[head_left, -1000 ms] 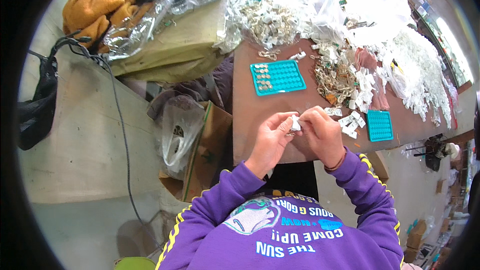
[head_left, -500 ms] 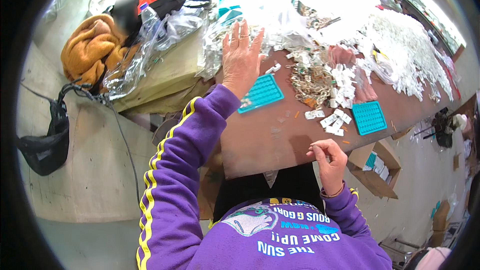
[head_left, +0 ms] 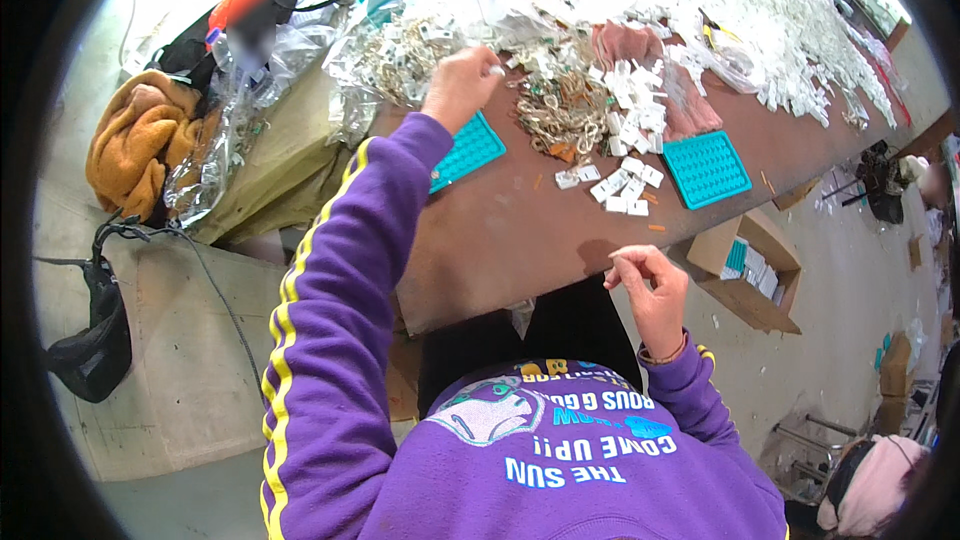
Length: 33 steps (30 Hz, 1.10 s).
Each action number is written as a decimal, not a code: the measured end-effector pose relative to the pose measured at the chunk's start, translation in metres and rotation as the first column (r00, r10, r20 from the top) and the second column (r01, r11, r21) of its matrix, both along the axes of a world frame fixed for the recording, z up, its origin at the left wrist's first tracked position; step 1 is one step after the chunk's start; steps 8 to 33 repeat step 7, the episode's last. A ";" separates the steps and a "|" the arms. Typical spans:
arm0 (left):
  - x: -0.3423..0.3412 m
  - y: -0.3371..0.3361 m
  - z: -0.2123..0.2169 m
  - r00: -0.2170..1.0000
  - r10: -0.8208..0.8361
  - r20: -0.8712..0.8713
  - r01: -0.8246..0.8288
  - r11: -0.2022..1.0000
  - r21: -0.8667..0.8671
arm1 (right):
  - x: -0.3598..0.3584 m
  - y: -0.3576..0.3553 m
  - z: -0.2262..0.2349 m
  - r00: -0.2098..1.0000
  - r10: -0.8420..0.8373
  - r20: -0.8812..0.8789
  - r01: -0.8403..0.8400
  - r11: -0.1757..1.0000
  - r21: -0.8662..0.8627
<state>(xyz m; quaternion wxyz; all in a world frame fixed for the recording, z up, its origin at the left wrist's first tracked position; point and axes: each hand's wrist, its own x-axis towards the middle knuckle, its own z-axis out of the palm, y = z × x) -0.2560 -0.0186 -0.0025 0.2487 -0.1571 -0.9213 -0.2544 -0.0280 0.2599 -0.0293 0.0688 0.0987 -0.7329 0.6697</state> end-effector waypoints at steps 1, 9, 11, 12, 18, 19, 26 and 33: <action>0.008 -0.001 0.006 0.996 -0.029 0.088 0.015 0.987 0.159 | -0.001 0.001 0.000 1.000 -0.003 0.002 0.003 1.000 0.001; 0.098 -0.008 0.011 0.953 -0.297 0.056 0.262 0.906 0.333 | -0.042 0.004 0.011 0.949 0.013 -0.315 0.122 0.906 0.404; 0.098 -0.008 0.011 0.953 -0.297 0.056 0.262 0.906 0.333 | -0.042 0.004 0.011 0.949 0.013 -0.315 0.122 0.906 0.404; 0.098 -0.008 0.011 0.953 -0.297 0.056 0.262 0.906 0.333 | -0.042 0.004 0.011 0.949 0.013 -0.315 0.122 0.906 0.404; 0.098 -0.008 0.011 0.953 -0.297 0.056 0.262 0.906 0.333 | -0.042 0.004 0.011 0.949 0.013 -0.315 0.122 0.906 0.404; 0.098 -0.008 0.011 0.953 -0.297 0.056 0.262 0.906 0.333 | -0.042 0.004 0.011 0.949 0.013 -0.315 0.122 0.906 0.404; 0.098 -0.008 0.011 0.953 -0.297 0.056 0.262 0.906 0.333 | -0.042 0.004 0.011 0.949 0.013 -0.315 0.122 0.906 0.404; 0.098 -0.008 0.011 0.953 -0.297 0.056 0.262 0.906 0.333 | -0.042 0.004 0.011 0.949 0.013 -0.315 0.122 0.906 0.404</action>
